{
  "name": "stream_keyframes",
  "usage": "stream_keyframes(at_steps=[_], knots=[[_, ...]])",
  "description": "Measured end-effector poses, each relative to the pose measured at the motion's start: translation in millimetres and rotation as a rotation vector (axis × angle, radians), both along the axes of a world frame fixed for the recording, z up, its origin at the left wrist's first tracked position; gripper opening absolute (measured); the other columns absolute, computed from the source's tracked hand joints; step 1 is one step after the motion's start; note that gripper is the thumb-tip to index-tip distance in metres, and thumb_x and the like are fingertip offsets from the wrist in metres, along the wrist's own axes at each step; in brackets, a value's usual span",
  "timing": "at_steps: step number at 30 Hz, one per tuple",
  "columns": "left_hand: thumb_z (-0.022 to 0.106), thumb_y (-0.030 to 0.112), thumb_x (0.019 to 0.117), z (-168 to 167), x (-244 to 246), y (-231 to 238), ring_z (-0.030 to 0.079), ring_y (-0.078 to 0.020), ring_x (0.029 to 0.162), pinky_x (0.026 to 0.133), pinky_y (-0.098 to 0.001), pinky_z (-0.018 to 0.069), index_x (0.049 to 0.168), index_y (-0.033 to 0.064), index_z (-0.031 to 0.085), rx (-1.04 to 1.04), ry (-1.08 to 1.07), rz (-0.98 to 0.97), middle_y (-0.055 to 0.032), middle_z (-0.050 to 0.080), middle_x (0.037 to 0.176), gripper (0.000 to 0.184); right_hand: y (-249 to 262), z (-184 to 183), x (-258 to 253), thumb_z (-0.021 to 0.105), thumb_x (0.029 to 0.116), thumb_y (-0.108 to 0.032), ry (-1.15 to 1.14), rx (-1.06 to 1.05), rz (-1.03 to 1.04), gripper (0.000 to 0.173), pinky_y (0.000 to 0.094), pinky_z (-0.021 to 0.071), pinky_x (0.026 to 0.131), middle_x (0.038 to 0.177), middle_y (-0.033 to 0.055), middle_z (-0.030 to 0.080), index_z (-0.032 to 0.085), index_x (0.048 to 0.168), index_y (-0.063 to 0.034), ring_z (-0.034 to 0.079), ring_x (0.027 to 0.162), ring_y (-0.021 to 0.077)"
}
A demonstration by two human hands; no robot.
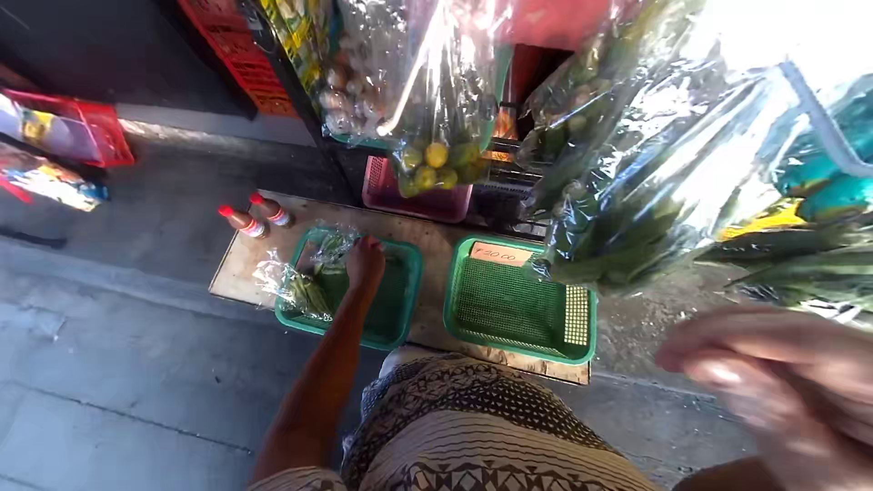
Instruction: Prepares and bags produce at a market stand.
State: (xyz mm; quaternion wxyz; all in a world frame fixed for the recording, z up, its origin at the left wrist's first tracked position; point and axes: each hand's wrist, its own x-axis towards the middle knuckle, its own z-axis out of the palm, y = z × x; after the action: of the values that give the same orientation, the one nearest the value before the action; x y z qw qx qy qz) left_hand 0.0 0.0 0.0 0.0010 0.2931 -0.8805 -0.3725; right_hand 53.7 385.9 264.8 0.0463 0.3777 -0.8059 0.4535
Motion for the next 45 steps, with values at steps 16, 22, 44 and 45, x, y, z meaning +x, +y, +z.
stream_keyframes(at_steps=[16,22,44,45], knots=[[0.051,0.019,0.1049,22,-2,4,0.068,-0.0444,0.092,0.084,-0.0654,0.0524,0.111,-0.0062,0.067,-0.055,-0.106,-0.152,-0.0281,0.069,0.099,0.031,-2,-70,-24,0.053,0.1048,-0.032,-0.165,0.229,0.247,0.027,0.0174,0.0557,0.075,0.092,-0.002,0.072,0.07,0.105,-0.0113,0.067,0.084,0.0011],[0.056,0.005,0.0932,136,56,19,0.067,-0.0281,0.092,0.084,-0.0486,0.0564,0.096,-0.0073,0.069,-0.132,0.385,-0.596,-0.0197,0.067,0.101,0.018,-19,-79,-31,0.058,0.1045,-0.024,-0.452,0.43,0.329,0.029,0.041,0.0572,0.091,0.111,0.0134,0.071,0.068,0.12,-0.0021,0.07,0.101,0.0224],[0.061,0.041,0.0982,257,93,168,0.067,-0.0164,0.106,0.085,-0.0325,0.06,0.11,0.0169,0.071,0.592,0.989,-1.084,-0.0018,0.065,0.126,0.028,39,-32,13,0.062,0.103,-0.015,-0.103,-0.534,0.253,0.011,0.0186,0.0612,0.079,0.094,-0.0055,0.073,0.07,0.104,-0.0073,0.07,0.086,0.0005],[0.064,0.051,0.0939,252,88,180,0.068,-0.017,0.104,0.083,-0.034,0.0606,0.125,0.0209,0.065,0.635,1.0,-1.025,-0.0005,0.063,0.129,0.043,45,-29,12,0.065,0.1016,-0.015,-0.086,-0.544,0.216,0.009,0.0192,0.0615,0.079,0.094,-0.0056,0.074,0.07,0.103,-0.0081,0.071,0.086,0.0013]])
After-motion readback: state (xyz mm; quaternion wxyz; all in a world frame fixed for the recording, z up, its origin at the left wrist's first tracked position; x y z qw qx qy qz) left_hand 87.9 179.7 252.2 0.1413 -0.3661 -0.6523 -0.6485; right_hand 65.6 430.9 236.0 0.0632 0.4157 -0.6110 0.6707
